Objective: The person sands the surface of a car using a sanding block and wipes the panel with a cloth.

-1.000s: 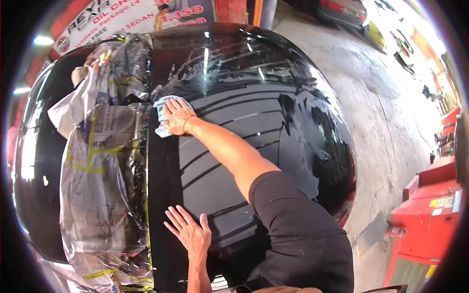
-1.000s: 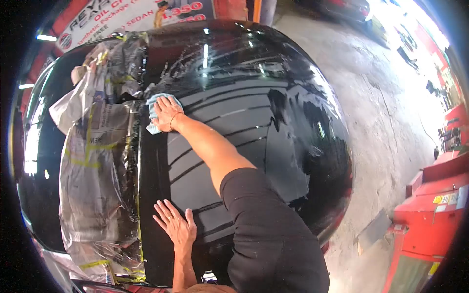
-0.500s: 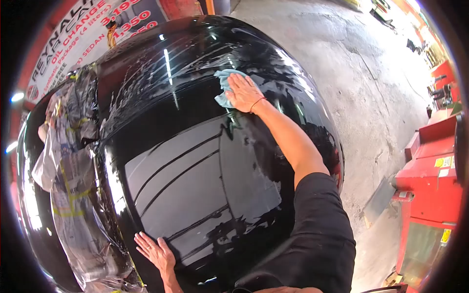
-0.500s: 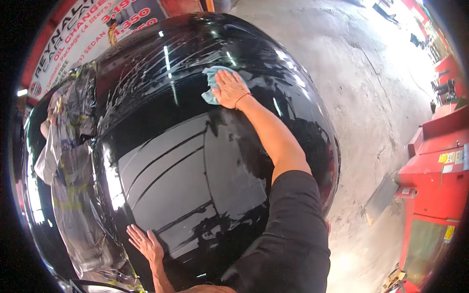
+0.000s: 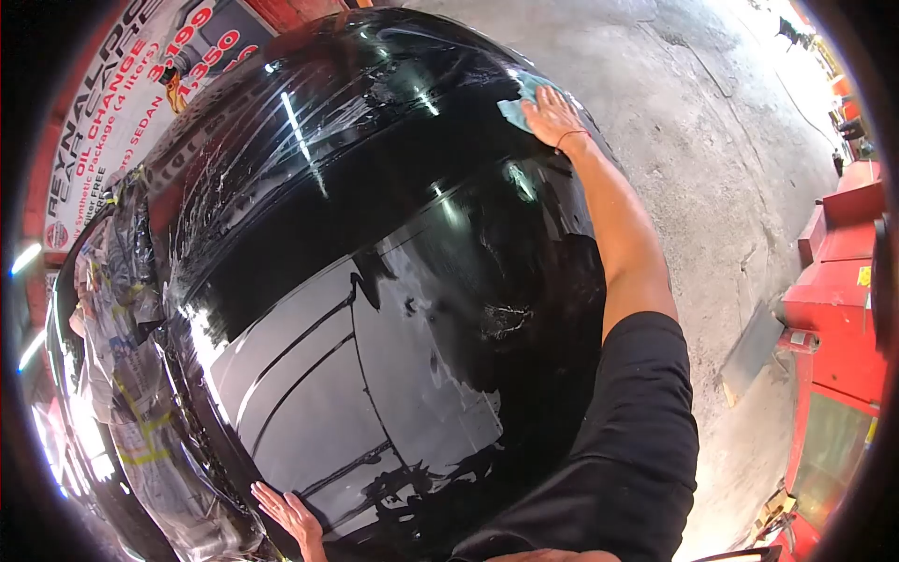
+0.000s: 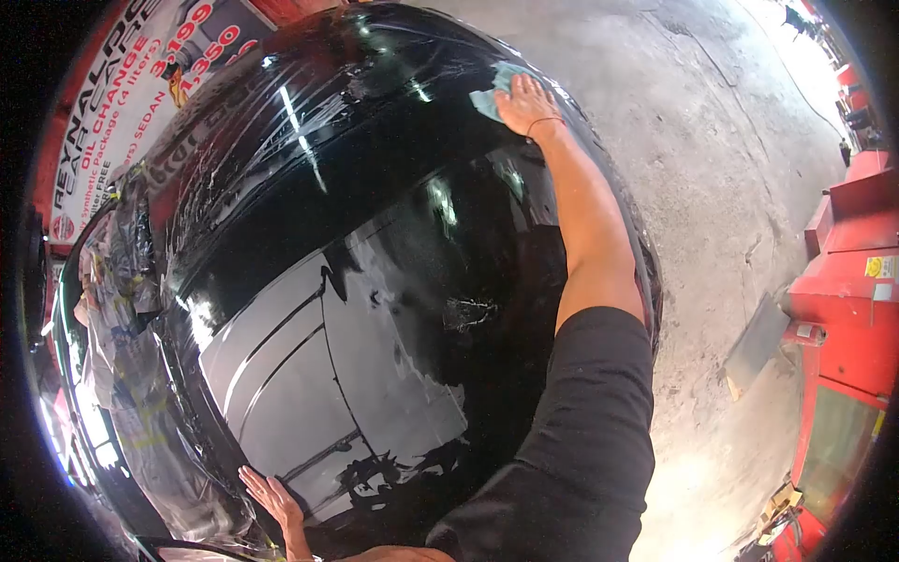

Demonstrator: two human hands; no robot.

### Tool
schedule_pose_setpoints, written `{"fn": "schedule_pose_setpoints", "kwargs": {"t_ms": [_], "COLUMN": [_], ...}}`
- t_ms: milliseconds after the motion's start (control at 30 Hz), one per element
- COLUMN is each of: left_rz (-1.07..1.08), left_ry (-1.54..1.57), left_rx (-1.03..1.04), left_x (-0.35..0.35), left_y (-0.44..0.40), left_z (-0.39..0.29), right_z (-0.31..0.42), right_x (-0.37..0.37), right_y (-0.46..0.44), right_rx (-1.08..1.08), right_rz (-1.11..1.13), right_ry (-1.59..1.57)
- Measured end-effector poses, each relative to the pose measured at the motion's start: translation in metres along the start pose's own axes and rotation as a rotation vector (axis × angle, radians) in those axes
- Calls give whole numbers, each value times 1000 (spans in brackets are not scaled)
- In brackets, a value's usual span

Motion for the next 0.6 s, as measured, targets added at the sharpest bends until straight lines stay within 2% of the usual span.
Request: {"fn": "schedule_pose_setpoints", "kwargs": {"t_ms": [167, 233, 300, 400, 433, 500, 533, 600], "left_rz": [-17, -9, -20, -50, -42, -43, -50, -40], "left_ry": [-17, -2, -11, -52, -49, -48, -48, -32], "left_rx": [1, -14, 11, 37, 36, 40, 50, 37], "left_x": [-4, -5, -5, -3, -6, -13, -12, -13], "left_y": [0, 3, 3, 2, 4, 2, 3, 3], "left_z": [-4, -8, -12, -12, -18, -22, -23, -25], "right_z": [-82, -98, -132, -143, -122, -119, -107, -91], "right_x": [12, 7, 17, 29, 23, 40, 42, 28], "right_y": [-3, 34, 53, 103, 134, 164, 189, 224], "right_rx": [209, 360, 447, 363, 302, 79, -59, -391], "right_rz": [92, 220, 220, 106, 138, 96, 118, 216], "right_ry": [-241, -305, -333, -344, -323, -202, -31, 62]}}
Point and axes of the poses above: each hand's wrist, its own y-axis away from the middle knuckle, its own x-axis out of the palm, z = x × y, the point moved 8 cm from there along -y, towards the middle knuckle, and after that the axes turned 14 degrees about z, right-handed, at the moved point
